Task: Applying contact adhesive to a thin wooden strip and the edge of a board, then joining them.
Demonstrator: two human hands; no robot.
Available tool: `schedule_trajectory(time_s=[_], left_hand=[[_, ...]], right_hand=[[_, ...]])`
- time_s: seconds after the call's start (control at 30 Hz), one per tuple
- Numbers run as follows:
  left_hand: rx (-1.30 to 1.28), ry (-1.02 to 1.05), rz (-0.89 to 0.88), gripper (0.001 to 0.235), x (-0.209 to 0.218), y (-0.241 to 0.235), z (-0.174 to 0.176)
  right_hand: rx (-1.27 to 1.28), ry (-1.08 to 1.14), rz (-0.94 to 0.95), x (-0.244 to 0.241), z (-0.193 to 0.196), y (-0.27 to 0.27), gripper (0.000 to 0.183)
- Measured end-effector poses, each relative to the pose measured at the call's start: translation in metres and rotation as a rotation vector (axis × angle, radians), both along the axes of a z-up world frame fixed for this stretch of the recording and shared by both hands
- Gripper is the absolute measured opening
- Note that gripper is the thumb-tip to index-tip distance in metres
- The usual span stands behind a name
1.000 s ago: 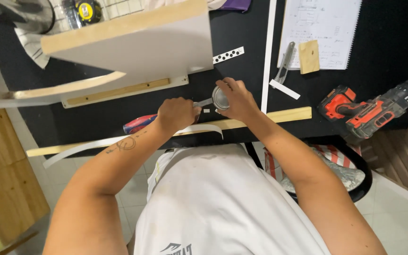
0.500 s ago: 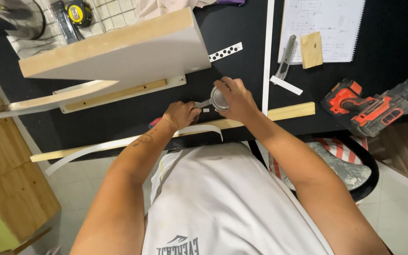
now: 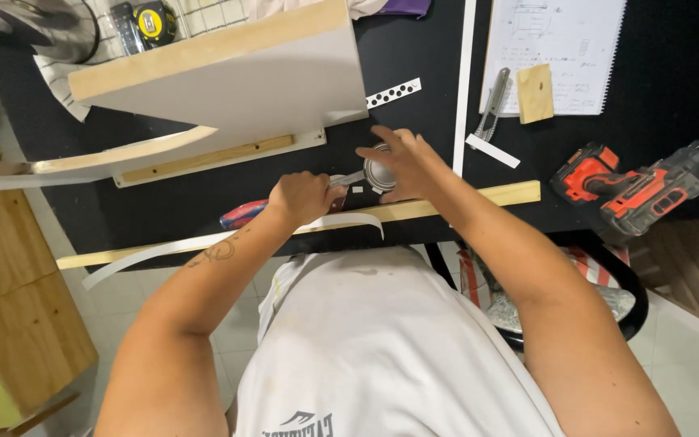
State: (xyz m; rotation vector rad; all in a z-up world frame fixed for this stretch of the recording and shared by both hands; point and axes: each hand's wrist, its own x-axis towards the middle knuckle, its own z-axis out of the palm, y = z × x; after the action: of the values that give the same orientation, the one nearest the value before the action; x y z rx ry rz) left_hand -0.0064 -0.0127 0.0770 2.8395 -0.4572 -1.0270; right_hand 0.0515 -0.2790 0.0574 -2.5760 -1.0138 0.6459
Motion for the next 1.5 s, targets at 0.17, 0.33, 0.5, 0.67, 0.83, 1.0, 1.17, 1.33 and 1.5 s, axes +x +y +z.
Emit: schedule_trajectory(time_s=[0.17, 0.33, 0.5, 0.67, 0.83, 1.0, 1.17, 1.33, 1.5], left_hand=[[0.053, 0.017, 0.002, 0.063, 0.007, -0.016, 0.016], [0.051, 0.073, -0.070, 0.060, 0.024, -0.012, 0.021], [-0.096, 0.066, -0.090, 0.066, 0.017, 0.008, -0.023], [-0.163, -0.024, -0.051, 0.068, -0.008, 0.016, -0.103], [-0.166, -0.022, -0.009, 0.069, -0.013, 0.014, -0.092], [-0.042, -0.062, 0.004, 0.060, -0.003, 0.006, -0.032], [0.008, -0.060, -0.082, 0.060, 0.019, -0.002, -0.009], [0.067, -0.041, -0.155, 0.052, 0.042, -0.014, 0.013], [-0.043, 0.100, -0.264, 0.061, 0.065, -0.002, 0.019]], right_hand=[[0.020, 0.001, -0.102, -0.016, -0.013, 0.004, 0.097], [0.122, -0.141, -0.106, -0.016, -0.036, 0.001, 0.087], [0.120, -0.139, -0.121, -0.018, -0.036, 0.001, 0.085], [0.121, -0.142, -0.111, -0.017, -0.031, 0.001, 0.090], [0.091, -0.149, -0.091, -0.014, -0.038, -0.001, 0.094], [-0.025, -0.046, 0.204, 0.005, -0.039, -0.007, 0.103], [-0.047, -0.010, -0.085, -0.017, -0.002, -0.004, 0.125], [0.051, 0.113, -0.324, -0.035, -0.041, -0.003, 0.116], [0.131, 0.082, -0.327, -0.035, -0.042, -0.003, 0.104]])
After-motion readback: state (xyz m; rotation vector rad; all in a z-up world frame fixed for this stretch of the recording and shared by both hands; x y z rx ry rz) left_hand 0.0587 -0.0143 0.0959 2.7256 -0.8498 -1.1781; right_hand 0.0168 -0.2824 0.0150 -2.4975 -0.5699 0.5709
